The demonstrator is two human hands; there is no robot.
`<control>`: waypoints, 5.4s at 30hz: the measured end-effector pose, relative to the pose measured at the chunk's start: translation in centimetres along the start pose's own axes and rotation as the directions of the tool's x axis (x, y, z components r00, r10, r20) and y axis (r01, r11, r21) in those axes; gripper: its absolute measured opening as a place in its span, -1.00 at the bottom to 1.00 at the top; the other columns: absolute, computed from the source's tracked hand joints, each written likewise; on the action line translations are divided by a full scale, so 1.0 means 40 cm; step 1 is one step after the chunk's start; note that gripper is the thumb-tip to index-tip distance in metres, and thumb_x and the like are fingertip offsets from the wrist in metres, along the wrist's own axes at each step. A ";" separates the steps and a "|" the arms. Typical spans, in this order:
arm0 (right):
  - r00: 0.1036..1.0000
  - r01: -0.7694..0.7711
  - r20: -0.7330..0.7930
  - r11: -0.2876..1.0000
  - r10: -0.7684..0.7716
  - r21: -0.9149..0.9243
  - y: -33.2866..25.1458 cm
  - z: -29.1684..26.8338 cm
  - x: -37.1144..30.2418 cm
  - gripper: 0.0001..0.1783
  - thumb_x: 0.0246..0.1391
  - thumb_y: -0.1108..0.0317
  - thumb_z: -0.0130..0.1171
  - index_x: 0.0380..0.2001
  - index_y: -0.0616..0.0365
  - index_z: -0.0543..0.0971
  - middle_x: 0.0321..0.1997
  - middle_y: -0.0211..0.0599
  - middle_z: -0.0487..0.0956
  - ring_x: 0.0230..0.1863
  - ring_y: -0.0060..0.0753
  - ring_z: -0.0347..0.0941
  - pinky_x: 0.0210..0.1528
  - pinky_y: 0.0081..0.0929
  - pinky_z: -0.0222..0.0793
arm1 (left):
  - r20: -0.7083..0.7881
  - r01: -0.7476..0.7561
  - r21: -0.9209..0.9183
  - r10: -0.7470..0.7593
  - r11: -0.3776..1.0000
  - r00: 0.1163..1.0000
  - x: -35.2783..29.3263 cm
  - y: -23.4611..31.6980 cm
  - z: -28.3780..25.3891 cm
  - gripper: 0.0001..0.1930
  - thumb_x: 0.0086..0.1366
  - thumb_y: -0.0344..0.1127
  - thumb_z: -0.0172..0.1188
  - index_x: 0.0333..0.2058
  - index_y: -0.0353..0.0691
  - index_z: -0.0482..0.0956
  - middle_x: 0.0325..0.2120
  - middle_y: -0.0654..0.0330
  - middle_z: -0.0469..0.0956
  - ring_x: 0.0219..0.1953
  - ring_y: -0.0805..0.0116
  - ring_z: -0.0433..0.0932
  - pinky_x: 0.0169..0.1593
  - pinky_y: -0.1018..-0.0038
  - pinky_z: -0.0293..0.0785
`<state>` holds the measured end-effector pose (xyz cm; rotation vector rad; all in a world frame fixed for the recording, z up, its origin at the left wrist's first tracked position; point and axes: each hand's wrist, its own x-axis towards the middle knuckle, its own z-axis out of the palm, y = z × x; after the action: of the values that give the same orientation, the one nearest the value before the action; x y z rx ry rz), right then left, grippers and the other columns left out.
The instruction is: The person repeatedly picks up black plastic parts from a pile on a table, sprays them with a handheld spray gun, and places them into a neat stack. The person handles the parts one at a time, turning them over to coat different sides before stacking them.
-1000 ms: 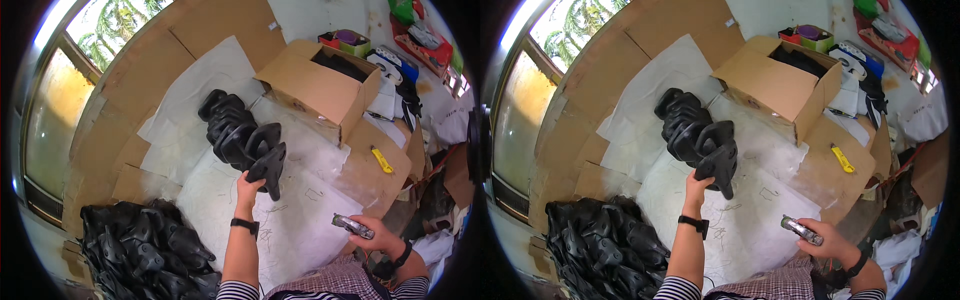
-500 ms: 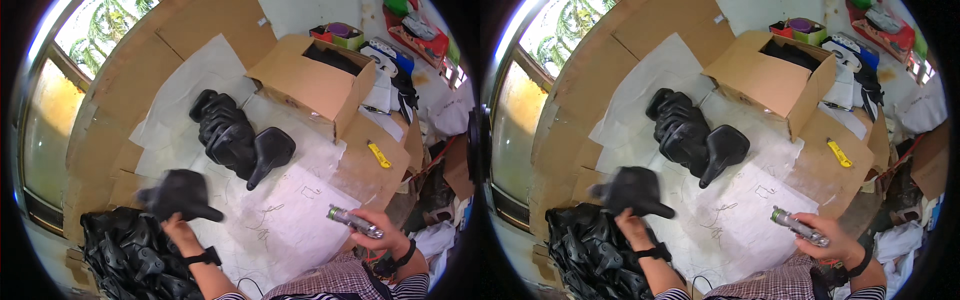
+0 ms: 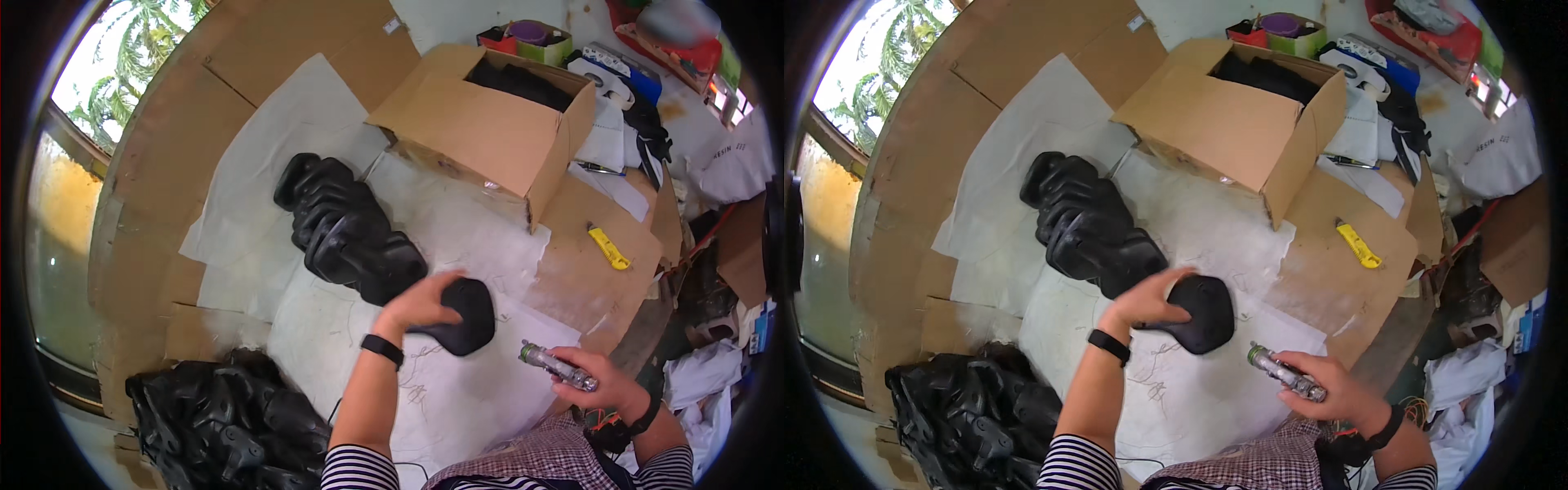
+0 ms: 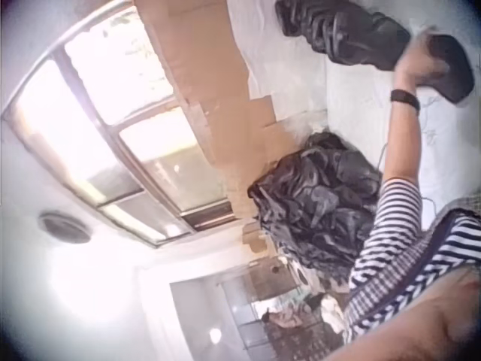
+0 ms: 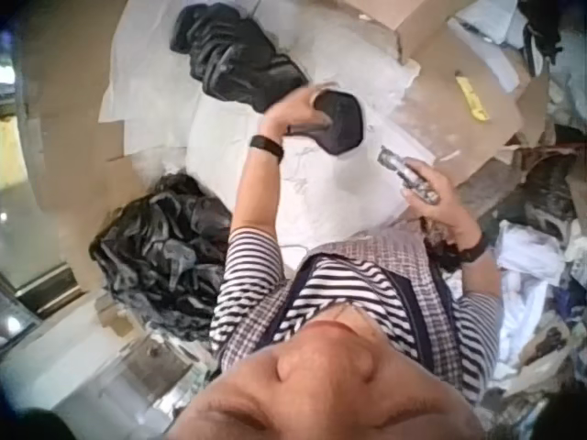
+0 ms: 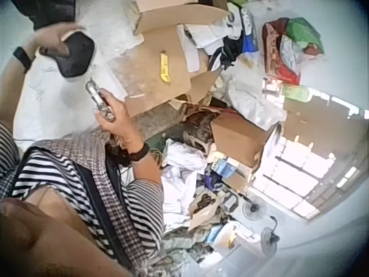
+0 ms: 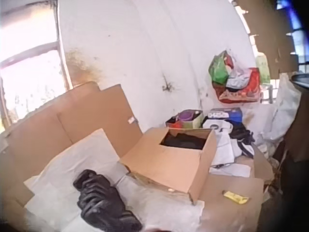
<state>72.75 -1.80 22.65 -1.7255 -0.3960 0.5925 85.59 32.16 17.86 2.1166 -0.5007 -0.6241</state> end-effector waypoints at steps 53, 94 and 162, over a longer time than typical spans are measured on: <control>0.995 0.008 -0.096 0.980 -0.028 -0.199 -0.094 -0.002 -0.068 -0.49 -0.10 0.40 0.30 -0.02 0.26 0.48 -0.35 -0.37 0.56 -0.34 -0.60 0.46 -0.25 -0.62 0.38 | -0.801 -0.224 -0.559 -0.451 0.798 0.393 -0.138 -0.273 0.019 -0.64 -0.08 -0.57 0.24 -0.20 -0.32 0.53 -0.27 0.20 0.58 -0.27 0.34 0.54 -0.16 0.45 0.45; 0.992 0.109 -0.045 0.983 -0.117 -0.150 -0.067 0.020 0.011 -0.47 -0.09 0.40 0.29 0.01 0.28 0.46 -0.33 -0.28 0.57 -0.35 -0.54 0.49 -0.26 -0.57 0.40 | -0.556 -0.500 0.423 -0.220 0.756 -0.802 -1.060 0.143 -0.170 -0.39 0.32 -0.11 0.08 0.24 -0.23 0.11 0.24 -0.09 0.12 0.13 -0.05 0.37 0.19 0.07 0.26; 0.998 0.023 -0.049 0.988 -0.031 -0.154 -0.046 0.047 0.121 -0.49 -0.07 0.42 0.29 0.00 0.29 0.46 -0.33 -0.28 0.59 -0.34 -0.54 0.52 -0.25 -0.56 0.42 | -0.698 -0.070 -0.544 -0.404 0.836 0.592 -0.156 -0.311 -0.180 -0.60 -0.13 -0.39 0.46 -0.32 -0.26 0.45 -0.43 0.29 0.45 -0.36 0.43 0.45 -0.26 0.53 0.39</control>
<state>75.67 2.80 23.30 -1.8758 -0.4376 0.5076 86.46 47.00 12.93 1.6690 0.3803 0.1485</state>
